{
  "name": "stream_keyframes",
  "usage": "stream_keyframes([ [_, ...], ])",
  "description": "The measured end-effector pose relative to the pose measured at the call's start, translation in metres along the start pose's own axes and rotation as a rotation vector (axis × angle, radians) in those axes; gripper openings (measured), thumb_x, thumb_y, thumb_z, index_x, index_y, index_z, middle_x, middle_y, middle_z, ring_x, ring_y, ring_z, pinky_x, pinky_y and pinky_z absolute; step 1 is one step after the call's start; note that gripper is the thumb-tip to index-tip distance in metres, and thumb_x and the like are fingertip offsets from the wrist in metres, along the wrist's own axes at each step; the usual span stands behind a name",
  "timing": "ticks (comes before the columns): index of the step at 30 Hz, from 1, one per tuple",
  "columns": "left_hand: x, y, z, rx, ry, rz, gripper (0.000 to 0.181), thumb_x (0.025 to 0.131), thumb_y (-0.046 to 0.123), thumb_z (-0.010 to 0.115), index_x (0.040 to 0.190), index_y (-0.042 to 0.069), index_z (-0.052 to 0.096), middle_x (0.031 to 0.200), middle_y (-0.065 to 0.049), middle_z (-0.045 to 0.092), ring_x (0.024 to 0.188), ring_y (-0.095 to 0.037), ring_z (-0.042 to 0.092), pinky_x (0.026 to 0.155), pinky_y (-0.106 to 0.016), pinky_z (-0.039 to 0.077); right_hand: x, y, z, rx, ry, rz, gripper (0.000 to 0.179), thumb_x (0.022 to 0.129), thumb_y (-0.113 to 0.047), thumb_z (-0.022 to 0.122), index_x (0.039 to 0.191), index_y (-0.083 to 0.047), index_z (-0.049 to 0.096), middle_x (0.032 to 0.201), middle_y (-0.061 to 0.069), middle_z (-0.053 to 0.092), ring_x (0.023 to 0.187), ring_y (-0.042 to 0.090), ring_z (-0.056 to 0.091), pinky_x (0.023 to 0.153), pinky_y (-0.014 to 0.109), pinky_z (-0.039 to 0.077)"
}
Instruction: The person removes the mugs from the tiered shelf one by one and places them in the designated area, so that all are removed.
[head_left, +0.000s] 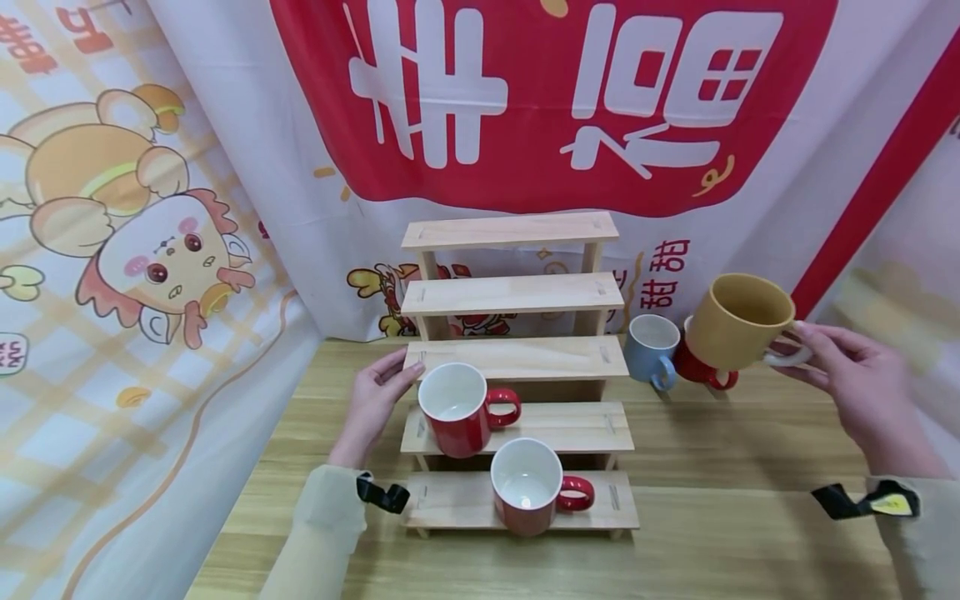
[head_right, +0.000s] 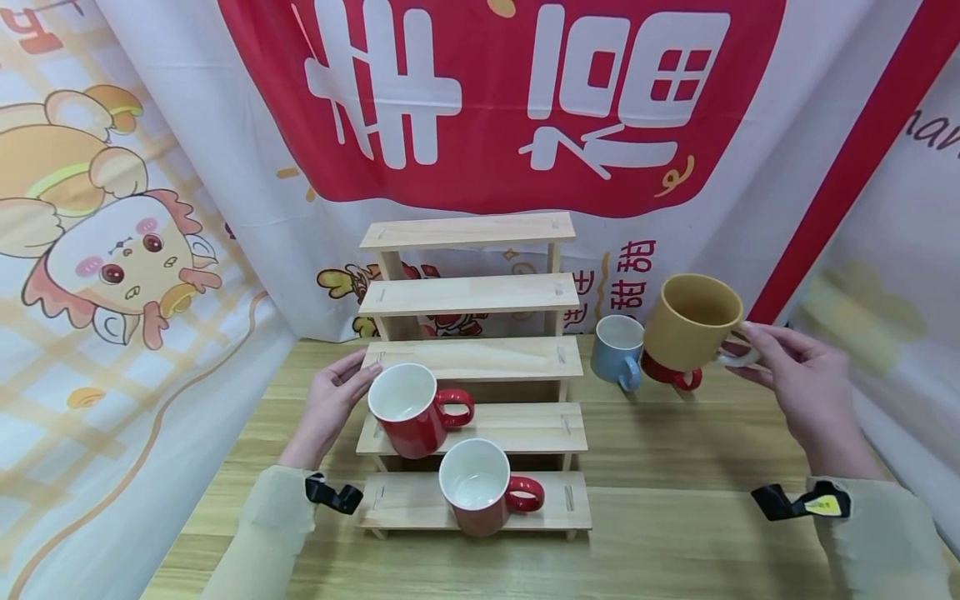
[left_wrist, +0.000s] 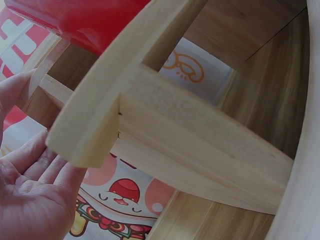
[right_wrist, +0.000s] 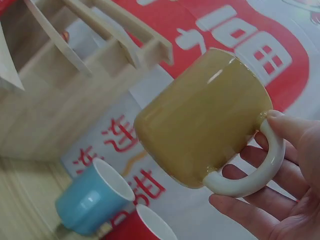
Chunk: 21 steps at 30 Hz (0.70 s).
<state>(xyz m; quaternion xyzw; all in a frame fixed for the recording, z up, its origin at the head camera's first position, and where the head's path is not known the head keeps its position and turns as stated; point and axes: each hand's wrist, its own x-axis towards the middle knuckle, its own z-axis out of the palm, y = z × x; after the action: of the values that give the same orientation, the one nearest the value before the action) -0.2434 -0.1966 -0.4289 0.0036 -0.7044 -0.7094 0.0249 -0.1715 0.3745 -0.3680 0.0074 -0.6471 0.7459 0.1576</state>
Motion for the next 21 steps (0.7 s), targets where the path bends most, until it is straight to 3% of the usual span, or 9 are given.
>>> stream_keyframes([
  [6, 0.000, 0.000, 0.000, 0.006, -0.002, -0.007, 0.057, 0.093, 0.023, 0.079, 0.141, 0.001, 0.057, 0.138, -0.017, 0.060, 0.122, -0.024, 0.059, 0.098, -0.026, 0.053, 0.006, 0.002, -0.022, 0.028, 0.128, -0.017, 0.033, 0.096, -0.019, 0.070, 0.123, 0.000, 0.072, 0.106, -0.002, 0.075, 0.087, 0.011, 0.074, 0.066, 0.026, 0.061],
  [12, 0.000, -0.001, -0.002, 0.003, -0.003, -0.010, 0.056, 0.093, 0.022, 0.078, 0.140, 0.001, 0.058, 0.137, -0.017, 0.060, 0.123, -0.025, 0.059, 0.098, -0.026, 0.052, 0.016, 0.004, -0.035, 0.003, 0.255, 0.019, 0.048, 0.092, -0.030, 0.074, 0.134, -0.006, 0.067, 0.113, -0.004, 0.073, 0.090, 0.008, 0.072, 0.066, 0.022, 0.060],
  [17, 0.001, -0.001, -0.002, 0.015, -0.002, -0.013, 0.056, 0.093, 0.024, 0.079, 0.140, 0.002, 0.058, 0.137, -0.016, 0.061, 0.122, -0.024, 0.060, 0.098, -0.026, 0.052, 0.030, 0.010, -0.040, -0.025, 0.361, 0.093, 0.051, 0.086, -0.038, 0.078, 0.128, -0.010, 0.072, 0.120, -0.003, 0.070, 0.090, 0.007, 0.071, 0.065, 0.020, 0.059],
  [21, 0.000, 0.000, -0.001, 0.018, -0.001, -0.015, 0.057, 0.093, 0.025, 0.079, 0.141, 0.002, 0.058, 0.137, -0.016, 0.060, 0.122, -0.024, 0.059, 0.098, -0.026, 0.052, 0.044, 0.020, -0.047, 0.048, 0.382, 0.086, 0.043, 0.085, -0.033, 0.080, 0.119, -0.007, 0.075, 0.110, -0.005, 0.074, 0.085, 0.008, 0.073, 0.064, 0.023, 0.060],
])
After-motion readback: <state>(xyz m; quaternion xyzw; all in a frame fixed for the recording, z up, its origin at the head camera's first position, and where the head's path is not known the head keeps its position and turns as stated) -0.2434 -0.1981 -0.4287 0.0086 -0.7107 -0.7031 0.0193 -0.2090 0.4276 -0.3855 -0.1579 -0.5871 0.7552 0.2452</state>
